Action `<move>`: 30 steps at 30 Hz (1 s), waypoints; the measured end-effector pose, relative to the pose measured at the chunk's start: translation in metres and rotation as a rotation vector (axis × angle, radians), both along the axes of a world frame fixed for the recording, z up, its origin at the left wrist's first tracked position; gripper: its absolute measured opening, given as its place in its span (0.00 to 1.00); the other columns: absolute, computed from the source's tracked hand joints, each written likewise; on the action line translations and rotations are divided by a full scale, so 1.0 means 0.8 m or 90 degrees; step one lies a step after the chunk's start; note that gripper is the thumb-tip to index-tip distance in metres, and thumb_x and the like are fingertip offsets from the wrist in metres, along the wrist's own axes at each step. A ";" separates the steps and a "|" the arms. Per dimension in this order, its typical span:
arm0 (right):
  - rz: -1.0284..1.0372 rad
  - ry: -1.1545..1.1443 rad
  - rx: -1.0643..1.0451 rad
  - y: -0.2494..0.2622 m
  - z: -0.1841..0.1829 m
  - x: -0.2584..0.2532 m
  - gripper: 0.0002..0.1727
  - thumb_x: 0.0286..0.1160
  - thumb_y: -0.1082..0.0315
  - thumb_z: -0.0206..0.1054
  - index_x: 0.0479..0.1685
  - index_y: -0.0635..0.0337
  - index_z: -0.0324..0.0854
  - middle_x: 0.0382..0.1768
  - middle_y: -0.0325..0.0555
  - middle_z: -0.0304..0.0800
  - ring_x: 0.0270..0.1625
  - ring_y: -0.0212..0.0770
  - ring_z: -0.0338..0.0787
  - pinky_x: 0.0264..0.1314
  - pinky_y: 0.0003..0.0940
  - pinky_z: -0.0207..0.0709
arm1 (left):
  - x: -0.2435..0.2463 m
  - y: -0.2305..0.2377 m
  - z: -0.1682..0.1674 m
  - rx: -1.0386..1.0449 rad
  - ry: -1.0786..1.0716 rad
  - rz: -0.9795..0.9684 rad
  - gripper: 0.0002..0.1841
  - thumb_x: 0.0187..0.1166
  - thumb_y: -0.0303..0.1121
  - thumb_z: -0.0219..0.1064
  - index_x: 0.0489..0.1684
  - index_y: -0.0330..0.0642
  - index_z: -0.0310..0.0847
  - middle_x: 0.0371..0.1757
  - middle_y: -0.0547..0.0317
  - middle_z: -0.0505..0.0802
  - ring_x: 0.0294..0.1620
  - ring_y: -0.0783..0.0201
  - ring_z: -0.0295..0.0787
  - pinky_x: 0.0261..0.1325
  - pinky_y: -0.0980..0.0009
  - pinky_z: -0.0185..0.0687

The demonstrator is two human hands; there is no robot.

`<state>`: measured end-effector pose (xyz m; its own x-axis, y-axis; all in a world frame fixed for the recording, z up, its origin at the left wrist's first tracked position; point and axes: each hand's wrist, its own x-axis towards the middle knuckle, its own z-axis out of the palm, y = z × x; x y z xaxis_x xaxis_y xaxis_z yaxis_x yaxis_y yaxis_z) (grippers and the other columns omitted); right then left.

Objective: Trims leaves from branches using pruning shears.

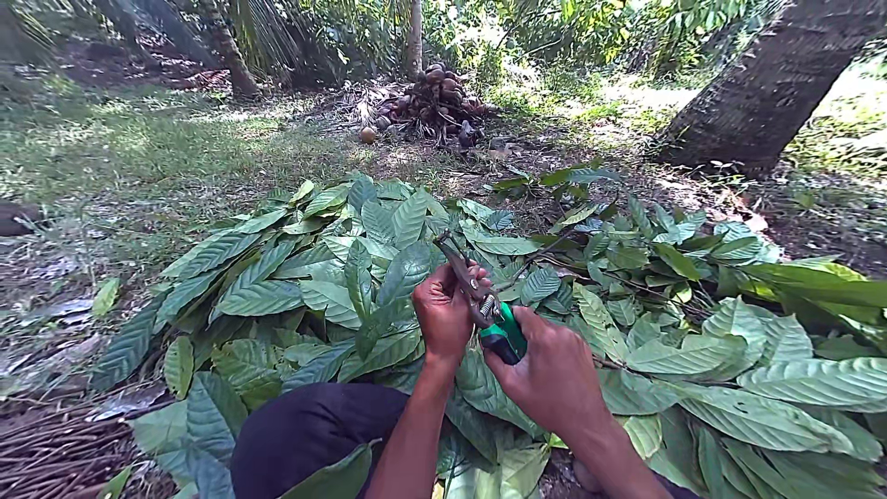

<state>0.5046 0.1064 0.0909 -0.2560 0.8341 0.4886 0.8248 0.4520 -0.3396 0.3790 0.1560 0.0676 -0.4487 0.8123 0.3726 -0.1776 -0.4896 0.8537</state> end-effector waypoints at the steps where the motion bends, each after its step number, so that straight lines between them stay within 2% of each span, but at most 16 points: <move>1: 0.006 -0.011 -0.018 0.000 0.001 0.001 0.24 0.52 0.49 0.73 0.35 0.64 0.85 0.23 0.48 0.85 0.22 0.48 0.86 0.20 0.47 0.72 | -0.001 0.000 0.000 -0.001 -0.010 -0.008 0.07 0.74 0.13 0.66 0.46 0.23 0.85 0.34 0.51 0.97 0.33 0.63 0.98 0.44 0.69 0.96; 4: 0.042 -0.007 -0.110 -0.003 0.006 0.006 0.30 0.54 0.46 0.73 0.47 0.65 0.87 0.34 0.49 0.89 0.29 0.48 0.88 0.27 0.50 0.76 | -0.010 0.004 0.003 -0.056 -0.015 -0.009 0.07 0.76 0.15 0.66 0.47 0.24 0.85 0.32 0.51 0.97 0.30 0.65 0.96 0.39 0.71 0.94; 6: 0.075 0.031 -0.165 -0.001 0.005 0.017 0.32 0.55 0.43 0.71 0.52 0.60 0.87 0.37 0.44 0.90 0.34 0.43 0.89 0.33 0.48 0.80 | -0.026 0.013 -0.001 -0.085 0.031 0.032 0.08 0.80 0.18 0.64 0.52 0.27 0.85 0.34 0.53 0.97 0.30 0.66 0.95 0.36 0.72 0.92; 8: 0.090 0.083 -0.234 0.004 0.003 0.033 0.32 0.56 0.41 0.71 0.54 0.56 0.87 0.36 0.38 0.89 0.35 0.36 0.87 0.36 0.42 0.81 | -0.048 0.027 -0.018 -0.095 0.121 0.102 0.10 0.84 0.23 0.62 0.57 0.31 0.84 0.40 0.55 0.96 0.35 0.68 0.95 0.39 0.72 0.92; 10: 0.085 0.127 -0.300 0.013 -0.001 0.051 0.32 0.58 0.42 0.71 0.58 0.56 0.85 0.38 0.37 0.87 0.36 0.33 0.85 0.38 0.37 0.80 | -0.065 0.040 -0.045 -0.150 0.190 0.141 0.11 0.88 0.27 0.59 0.62 0.36 0.82 0.48 0.54 0.94 0.41 0.67 0.94 0.44 0.69 0.91; 13: 0.065 0.184 -0.362 0.036 -0.022 0.075 0.34 0.59 0.43 0.72 0.63 0.56 0.83 0.44 0.37 0.89 0.42 0.30 0.86 0.45 0.33 0.80 | -0.074 0.046 -0.088 -0.297 0.229 0.091 0.18 0.94 0.32 0.47 0.71 0.36 0.76 0.59 0.46 0.91 0.55 0.56 0.92 0.57 0.55 0.88; 15: 0.037 0.221 -0.398 0.048 -0.038 0.086 0.35 0.59 0.44 0.73 0.65 0.57 0.82 0.45 0.38 0.89 0.43 0.32 0.87 0.48 0.36 0.80 | -0.073 0.045 -0.110 -0.334 0.215 0.029 0.20 0.96 0.33 0.40 0.69 0.30 0.75 0.56 0.44 0.91 0.53 0.56 0.92 0.56 0.57 0.89; 17: 0.014 0.266 -0.409 0.059 -0.052 0.094 0.34 0.60 0.47 0.74 0.65 0.58 0.82 0.47 0.42 0.88 0.44 0.35 0.87 0.49 0.38 0.80 | -0.074 0.043 -0.116 -0.260 0.187 0.012 0.21 0.95 0.31 0.39 0.55 0.25 0.78 0.47 0.46 0.92 0.47 0.60 0.93 0.53 0.61 0.90; 18: 0.014 0.293 -0.406 0.066 -0.058 0.098 0.34 0.60 0.49 0.74 0.66 0.60 0.82 0.51 0.45 0.87 0.45 0.36 0.86 0.49 0.38 0.80 | -0.078 0.043 -0.105 -0.184 0.165 0.010 0.20 0.94 0.30 0.39 0.48 0.27 0.78 0.42 0.50 0.92 0.44 0.60 0.93 0.52 0.60 0.92; 19: 0.022 0.322 -0.404 0.072 -0.063 0.102 0.34 0.61 0.50 0.74 0.67 0.62 0.81 0.55 0.47 0.86 0.48 0.35 0.86 0.51 0.37 0.80 | -0.085 0.043 -0.087 -0.099 0.143 -0.003 0.19 0.94 0.32 0.38 0.42 0.35 0.75 0.36 0.57 0.91 0.41 0.61 0.94 0.51 0.59 0.93; 20: 0.042 0.355 -0.403 0.079 -0.070 0.105 0.35 0.60 0.51 0.74 0.69 0.61 0.80 0.60 0.46 0.85 0.49 0.31 0.85 0.51 0.32 0.80 | -0.095 0.040 -0.062 -0.015 0.135 -0.026 0.18 0.95 0.37 0.38 0.39 0.45 0.73 0.31 0.66 0.89 0.37 0.64 0.93 0.49 0.60 0.94; 22: 0.125 0.446 -0.397 0.092 -0.089 0.105 0.41 0.59 0.51 0.72 0.75 0.66 0.73 0.61 0.44 0.83 0.48 0.26 0.85 0.51 0.23 0.81 | -0.115 0.030 0.003 0.105 0.134 -0.062 0.18 0.95 0.47 0.40 0.37 0.59 0.73 0.26 0.77 0.85 0.27 0.73 0.87 0.38 0.71 0.90; 24: 0.244 0.532 -0.400 0.102 -0.104 0.090 0.47 0.63 0.50 0.71 0.81 0.71 0.63 0.54 0.42 0.85 0.47 0.29 0.87 0.53 0.27 0.83 | -0.130 0.020 0.064 0.169 0.126 -0.070 0.20 0.95 0.48 0.37 0.35 0.61 0.73 0.22 0.78 0.80 0.19 0.77 0.77 0.24 0.81 0.78; 26: 0.363 0.576 -0.413 0.108 -0.112 0.064 0.50 0.65 0.46 0.72 0.82 0.72 0.59 0.47 0.37 0.87 0.45 0.28 0.87 0.53 0.28 0.83 | -0.148 0.014 0.106 0.201 0.126 -0.052 0.23 0.96 0.45 0.31 0.34 0.59 0.72 0.19 0.78 0.78 0.15 0.79 0.71 0.19 0.84 0.71; 28: 0.438 0.569 -0.424 0.109 -0.112 0.038 0.48 0.64 0.47 0.72 0.80 0.73 0.63 0.48 0.39 0.85 0.44 0.27 0.85 0.52 0.26 0.81 | -0.173 0.011 0.129 0.221 0.114 -0.039 0.24 0.96 0.42 0.28 0.33 0.54 0.71 0.17 0.74 0.75 0.13 0.78 0.69 0.18 0.85 0.68; 30: 0.473 0.537 -0.435 0.105 -0.106 0.021 0.41 0.63 0.50 0.72 0.72 0.71 0.69 0.47 0.39 0.85 0.44 0.26 0.83 0.50 0.25 0.79 | -0.201 0.007 0.140 0.228 0.106 -0.026 0.24 0.95 0.40 0.28 0.33 0.54 0.72 0.17 0.74 0.75 0.14 0.78 0.70 0.19 0.86 0.70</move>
